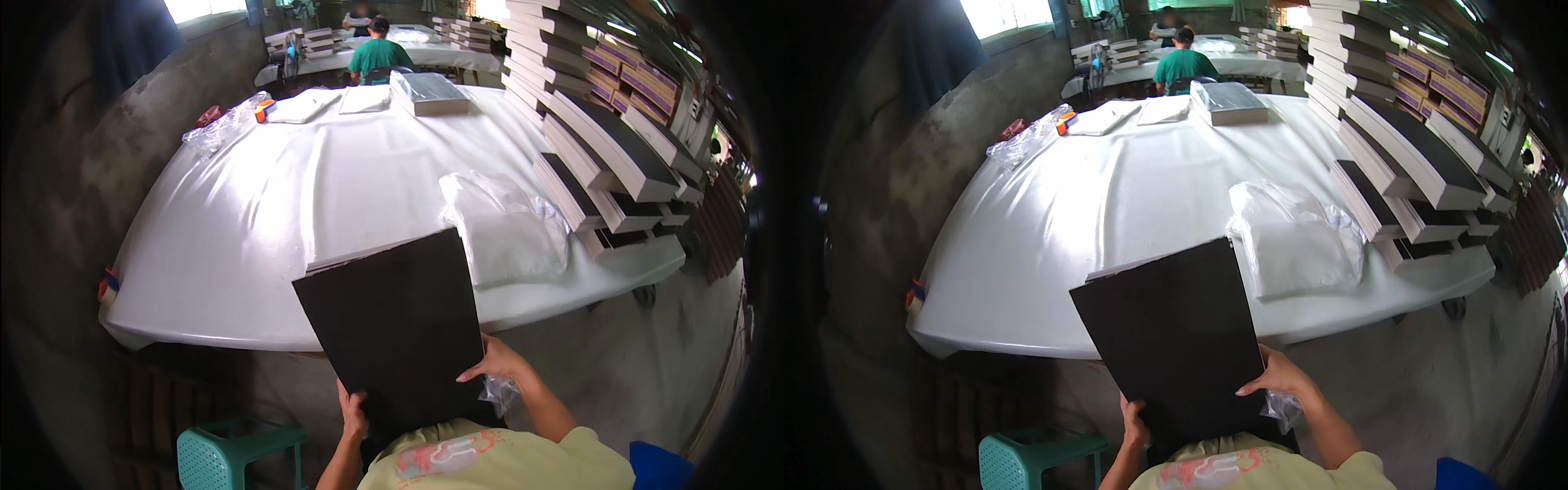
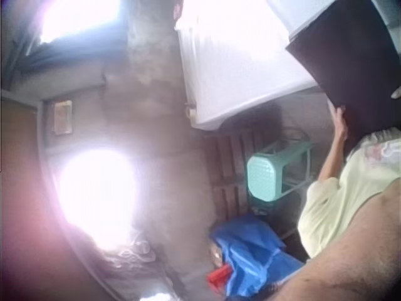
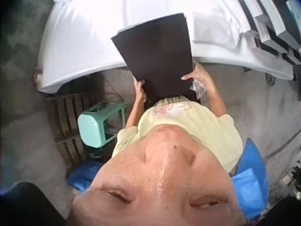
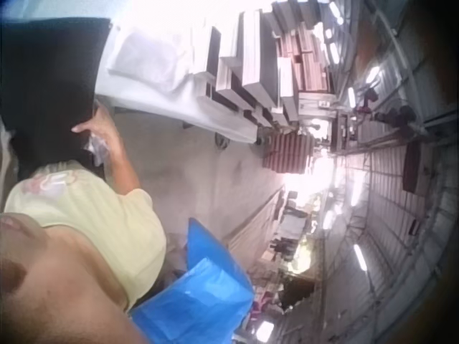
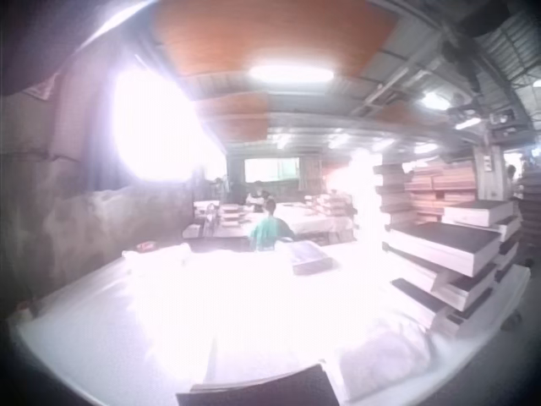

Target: The person picks up a book from a stack, places it on a table, and repeatedly attempts to slide a clear plastic sleeve over the cover.

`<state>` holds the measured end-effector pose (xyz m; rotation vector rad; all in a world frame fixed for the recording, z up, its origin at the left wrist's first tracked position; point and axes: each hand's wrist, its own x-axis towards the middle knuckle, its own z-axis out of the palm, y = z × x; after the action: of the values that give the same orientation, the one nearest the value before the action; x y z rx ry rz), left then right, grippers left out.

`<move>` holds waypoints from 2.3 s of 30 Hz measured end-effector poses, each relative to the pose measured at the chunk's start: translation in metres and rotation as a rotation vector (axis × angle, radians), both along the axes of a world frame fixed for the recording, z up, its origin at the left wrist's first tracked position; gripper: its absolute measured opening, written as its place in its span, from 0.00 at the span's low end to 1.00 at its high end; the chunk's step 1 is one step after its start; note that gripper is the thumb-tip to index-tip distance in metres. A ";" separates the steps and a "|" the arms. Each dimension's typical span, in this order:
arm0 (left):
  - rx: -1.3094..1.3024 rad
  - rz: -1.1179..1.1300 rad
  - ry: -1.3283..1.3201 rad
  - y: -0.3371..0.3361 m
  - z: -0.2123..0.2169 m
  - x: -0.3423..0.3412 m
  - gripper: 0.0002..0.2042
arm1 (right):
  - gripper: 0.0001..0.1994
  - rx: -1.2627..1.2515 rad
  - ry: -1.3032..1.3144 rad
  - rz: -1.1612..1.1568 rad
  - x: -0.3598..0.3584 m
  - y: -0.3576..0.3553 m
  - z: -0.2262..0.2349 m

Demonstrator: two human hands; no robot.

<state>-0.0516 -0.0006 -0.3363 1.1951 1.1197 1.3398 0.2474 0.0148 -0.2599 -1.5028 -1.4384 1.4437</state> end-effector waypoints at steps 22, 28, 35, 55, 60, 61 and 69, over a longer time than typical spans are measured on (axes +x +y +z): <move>0.273 0.202 0.082 0.040 -0.017 0.037 0.42 | 0.33 0.216 -0.298 -0.194 0.024 -0.016 -0.022; 0.335 0.252 0.178 0.047 -0.042 0.038 0.43 | 0.27 0.190 -0.270 -0.298 0.019 -0.025 -0.020; 0.261 0.330 -0.032 0.040 -0.033 0.045 0.34 | 0.25 0.113 -0.783 -0.141 0.012 -0.031 -0.006; 0.203 -0.114 0.054 -0.026 0.143 0.005 0.41 | 0.22 0.476 0.574 0.344 -0.060 -0.029 0.071; -0.105 -0.207 -0.092 -0.024 0.112 0.033 0.19 | 0.22 0.556 0.341 0.248 -0.074 -0.029 0.075; -0.064 -0.106 -0.156 -0.018 0.107 0.032 0.08 | 0.21 0.486 0.380 0.151 -0.069 -0.030 0.072; 0.125 -0.142 0.085 -0.007 0.116 0.028 0.09 | 0.08 0.413 0.269 -0.484 -0.019 -0.047 0.047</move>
<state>-0.0233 -0.0077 -0.2208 1.4076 1.0016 1.2747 0.2283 -0.0325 -0.2130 -1.2267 -1.0352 0.9411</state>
